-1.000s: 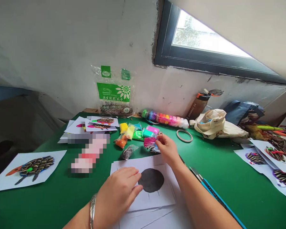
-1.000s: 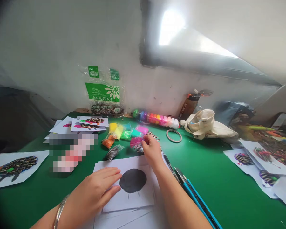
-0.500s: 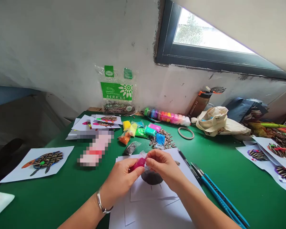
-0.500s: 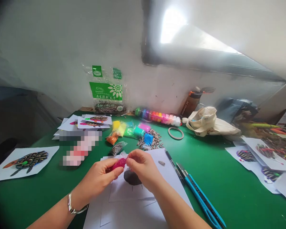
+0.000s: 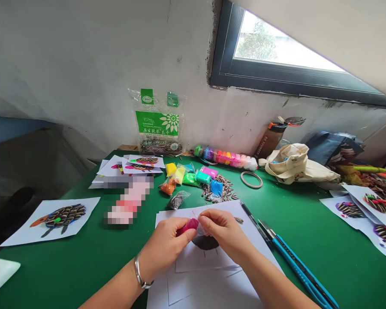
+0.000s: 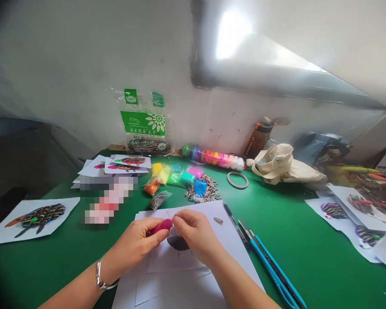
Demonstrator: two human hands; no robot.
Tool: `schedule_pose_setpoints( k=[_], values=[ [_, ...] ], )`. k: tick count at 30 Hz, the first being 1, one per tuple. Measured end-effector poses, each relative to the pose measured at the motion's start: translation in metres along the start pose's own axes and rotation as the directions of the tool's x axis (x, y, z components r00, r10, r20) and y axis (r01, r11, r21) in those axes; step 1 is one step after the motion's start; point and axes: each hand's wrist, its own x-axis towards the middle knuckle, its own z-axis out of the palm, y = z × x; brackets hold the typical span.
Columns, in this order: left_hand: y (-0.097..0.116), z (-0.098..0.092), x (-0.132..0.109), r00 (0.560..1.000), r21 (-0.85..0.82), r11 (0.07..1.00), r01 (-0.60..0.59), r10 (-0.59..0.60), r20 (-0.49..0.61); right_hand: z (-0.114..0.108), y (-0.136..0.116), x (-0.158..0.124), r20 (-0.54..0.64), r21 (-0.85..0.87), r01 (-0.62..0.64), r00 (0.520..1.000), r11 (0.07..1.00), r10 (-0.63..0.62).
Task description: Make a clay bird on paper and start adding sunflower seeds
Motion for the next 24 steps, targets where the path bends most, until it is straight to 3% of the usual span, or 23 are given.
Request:
schedule_pose_setpoints(
  k=[5, 8, 11, 18, 24],
  values=[
    [-0.006, 0.002, 0.000, 0.998, 0.092, 0.995, -0.036, 0.040, -0.042, -0.006, 0.004, -0.002, 0.025, -0.197, 0.048, 0.999, 0.979, -0.044],
    [-0.009, 0.001, 0.003, 0.992, 0.143, 0.989, -0.043, 0.059, -0.110, -0.019, -0.001, 0.013, -0.016, -0.390, 0.075, 0.996, 0.918, -0.089],
    [-0.013, -0.002, 0.007, 0.985, 0.171, 0.985, -0.013, 0.042, -0.170, -0.040, -0.010, 0.048, -0.072, -0.693, 0.076, 0.982, 0.717, -0.174],
    [-0.027, -0.001, 0.015, 0.978, 0.034, 0.994, 0.103, -0.094, -0.186, -0.074, -0.020, 0.141, -0.187, -0.876, -0.096, 0.971, 0.472, -0.148],
    [-0.032, 0.001, 0.018, 0.980, 0.029, 0.996, 0.078, -0.072, -0.187, -0.073, -0.010, 0.165, -0.195, -0.940, -0.169, 0.979, 0.295, -0.061]
  ],
)
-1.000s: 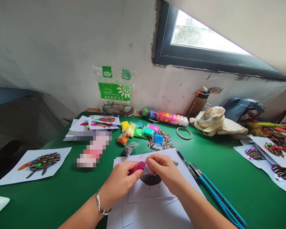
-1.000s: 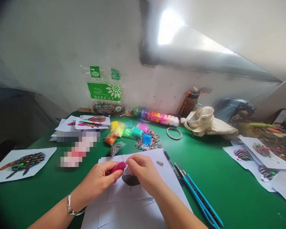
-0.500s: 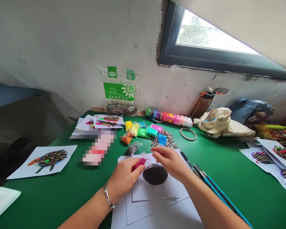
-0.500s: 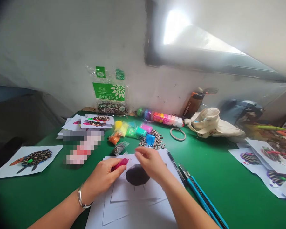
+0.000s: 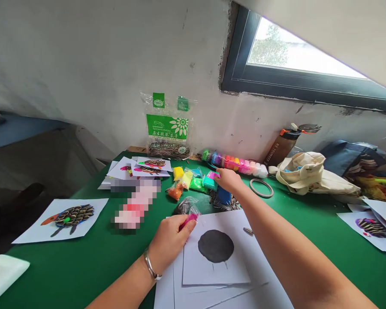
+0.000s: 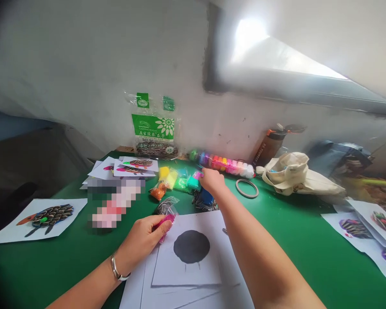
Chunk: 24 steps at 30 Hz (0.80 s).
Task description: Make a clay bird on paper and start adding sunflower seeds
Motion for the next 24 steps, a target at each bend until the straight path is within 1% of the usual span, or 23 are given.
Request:
schedule_pose_setpoints(
  k=[3, 6, 9, 11, 13, 16, 19, 22, 24],
  values=[
    [0.000, 0.000, 0.000, 1.000, 0.008, 1.000, -0.008, 0.008, -0.003, 0.003, 0.000, 0.002, 0.020, -0.042, 0.018, 1.000, 0.999, -0.017],
    [0.000, 0.000, 0.000, 1.000, 0.012, 1.000, -0.015, 0.015, 0.000, 0.001, 0.000, 0.000, 0.022, -0.061, 0.033, 0.999, 0.998, -0.032],
    [0.001, 0.000, -0.001, 1.000, 0.020, 1.000, -0.021, 0.021, 0.003, -0.006, -0.006, -0.006, -0.023, -0.070, 0.036, 0.999, 0.997, -0.038],
    [0.001, 0.000, -0.001, 1.000, 0.027, 0.999, -0.028, 0.028, 0.003, -0.011, -0.018, -0.010, -0.072, -0.065, 0.053, 0.996, 0.996, -0.058],
    [0.002, -0.001, -0.001, 0.999, 0.034, 0.999, -0.036, 0.036, 0.002, -0.014, -0.036, -0.011, -0.093, -0.041, 0.103, 0.990, 0.994, -0.106],
    [0.003, -0.002, -0.002, 0.999, 0.043, 0.998, -0.054, 0.054, -0.001, -0.008, -0.068, -0.006, -0.076, 0.010, 0.179, 0.981, 0.984, -0.177],
    [0.004, -0.003, -0.003, 0.997, 0.059, 0.995, -0.078, 0.079, -0.003, 0.002, -0.092, 0.004, -0.050, 0.067, 0.190, 0.981, 0.980, -0.187],
    [0.004, -0.003, -0.004, 0.995, 0.088, 0.991, -0.100, 0.101, -0.005, 0.007, -0.099, 0.009, -0.038, 0.149, 0.200, 0.980, 0.968, -0.196],
    [0.004, -0.003, -0.003, 0.995, 0.101, 0.990, -0.102, 0.104, -0.013, 0.003, -0.094, 0.005, -0.078, 0.225, 0.214, 0.976, 0.951, -0.201]
  ],
)
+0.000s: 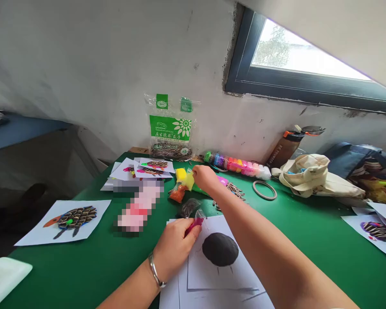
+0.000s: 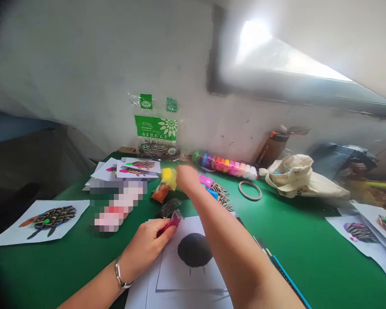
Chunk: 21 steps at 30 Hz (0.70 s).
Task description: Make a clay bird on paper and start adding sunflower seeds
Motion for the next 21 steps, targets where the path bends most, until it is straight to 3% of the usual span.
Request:
schedule_pose_setpoints(
  k=[3, 7, 11, 13, 14, 18, 21],
  values=[
    [-0.002, 0.002, 0.000, 1.000, -0.038, 0.999, 0.002, -0.003, -0.019, -0.014, 0.013, -0.021, -0.116, 0.152, 0.020, 0.993, 0.988, -0.002],
    [-0.007, 0.009, -0.001, 0.998, -0.121, 0.992, 0.021, -0.028, -0.056, -0.028, 0.032, -0.072, -0.210, 0.395, 0.032, 0.976, 0.918, 0.057],
    [-0.008, 0.010, -0.004, 0.996, -0.136, 0.991, -0.018, 0.007, -0.086, -0.023, 0.033, -0.133, -0.175, 0.619, 0.020, 0.978, 0.785, 0.114],
    [-0.005, 0.007, -0.006, 0.992, -0.120, 0.991, -0.059, 0.045, -0.120, -0.016, 0.027, -0.158, -0.064, 0.846, -0.039, 0.983, 0.532, 0.173],
    [-0.002, 0.005, -0.007, 0.988, -0.103, 0.991, -0.079, 0.064, -0.142, -0.012, 0.025, -0.167, -0.029, 0.884, -0.069, 0.979, 0.462, 0.202],
    [0.006, -0.002, -0.010, 0.981, -0.109, 0.988, -0.109, 0.089, -0.172, -0.005, 0.019, -0.184, -0.041, 0.902, -0.052, 0.978, 0.430, 0.203],
    [0.010, -0.003, -0.010, 0.998, -0.258, 0.966, -0.025, 0.007, -0.069, -0.005, 0.019, -0.182, -0.009, 0.914, -0.059, 0.986, 0.400, 0.167]
  ],
)
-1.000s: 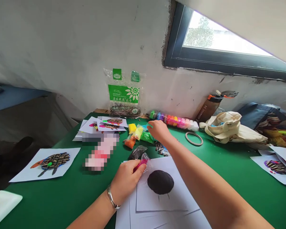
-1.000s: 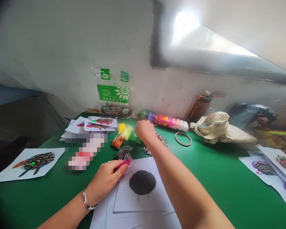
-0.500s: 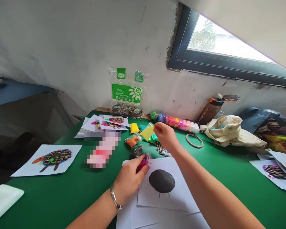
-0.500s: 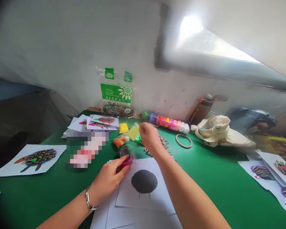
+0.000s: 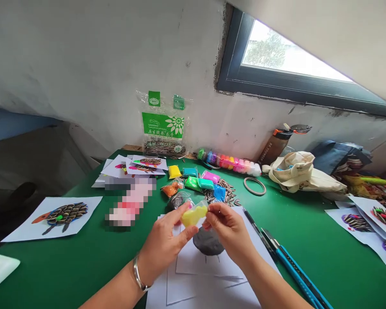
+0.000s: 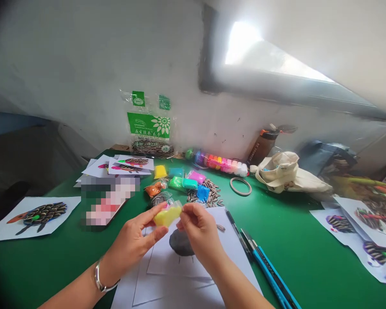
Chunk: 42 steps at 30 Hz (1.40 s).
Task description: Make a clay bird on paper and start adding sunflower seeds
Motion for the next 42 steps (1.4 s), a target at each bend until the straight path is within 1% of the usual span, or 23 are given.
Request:
schedule_pose_setpoints(
  k=[3, 6, 8, 10, 13, 17, 21, 23, 27, 29, 32, 36, 39, 42],
  values=[
    [0.001, 0.001, 0.002, 0.988, -0.142, 0.981, 0.135, -0.123, 0.090, -0.001, -0.002, 0.005, 0.106, 0.096, -0.107, 0.990, 0.990, 0.096],
    [0.002, 0.001, 0.005, 0.971, -0.258, 0.940, 0.222, -0.188, 0.150, -0.003, -0.003, 0.007, 0.170, 0.205, -0.216, 0.968, 0.955, 0.182],
    [0.003, 0.000, 0.007, 0.964, -0.311, 0.918, 0.246, -0.196, 0.182, -0.005, -0.004, 0.008, 0.200, 0.240, -0.265, 0.955, 0.934, 0.219],
    [0.003, -0.001, 0.007, 0.960, -0.329, 0.910, 0.253, -0.194, 0.201, -0.007, -0.006, 0.008, 0.220, 0.228, -0.289, 0.946, 0.930, 0.240],
    [0.003, -0.002, 0.007, 0.958, -0.309, 0.918, 0.250, -0.188, 0.215, -0.009, -0.009, 0.007, 0.248, 0.203, -0.318, 0.932, 0.926, 0.266],
    [0.005, -0.005, 0.006, 0.954, -0.296, 0.923, 0.246, -0.175, 0.245, -0.012, -0.009, 0.006, 0.334, 0.256, -0.377, 0.898, 0.890, 0.285],
    [0.007, -0.007, 0.006, 0.947, -0.353, 0.900, 0.255, -0.158, 0.281, -0.016, -0.009, 0.004, 0.368, 0.275, -0.384, 0.889, 0.882, 0.272],
    [0.006, -0.008, 0.006, 0.938, -0.405, 0.875, 0.265, -0.137, 0.317, -0.017, -0.010, 0.003, 0.380, 0.267, -0.376, 0.887, 0.887, 0.262],
    [0.004, -0.006, 0.006, 0.900, -0.478, 0.828, 0.293, -0.070, 0.429, -0.018, -0.011, 0.002, 0.443, 0.230, -0.374, 0.862, 0.898, 0.245],
    [0.003, -0.006, 0.006, 0.887, -0.478, 0.821, 0.312, -0.071, 0.456, -0.018, -0.010, 0.001, 0.457, 0.215, -0.365, 0.857, 0.906, 0.237],
    [0.001, -0.005, 0.005, 0.886, -0.508, 0.793, 0.335, -0.082, 0.456, -0.018, -0.009, 0.001, 0.425, 0.183, -0.349, 0.871, 0.919, 0.246],
    [-0.001, -0.006, 0.003, 0.888, -0.561, 0.752, 0.347, -0.070, 0.455, -0.016, -0.009, 0.000, 0.382, 0.128, -0.362, 0.877, 0.923, 0.291],
    [0.000, -0.006, 0.002, 0.888, -0.567, 0.742, 0.358, -0.083, 0.452, -0.012, -0.011, -0.001, 0.366, 0.104, -0.345, 0.885, 0.933, 0.286],
    [0.000, -0.006, 0.003, 0.891, -0.542, 0.758, 0.363, -0.111, 0.441, -0.009, -0.015, -0.003, 0.343, 0.102, -0.309, 0.903, 0.946, 0.258]
  ],
)
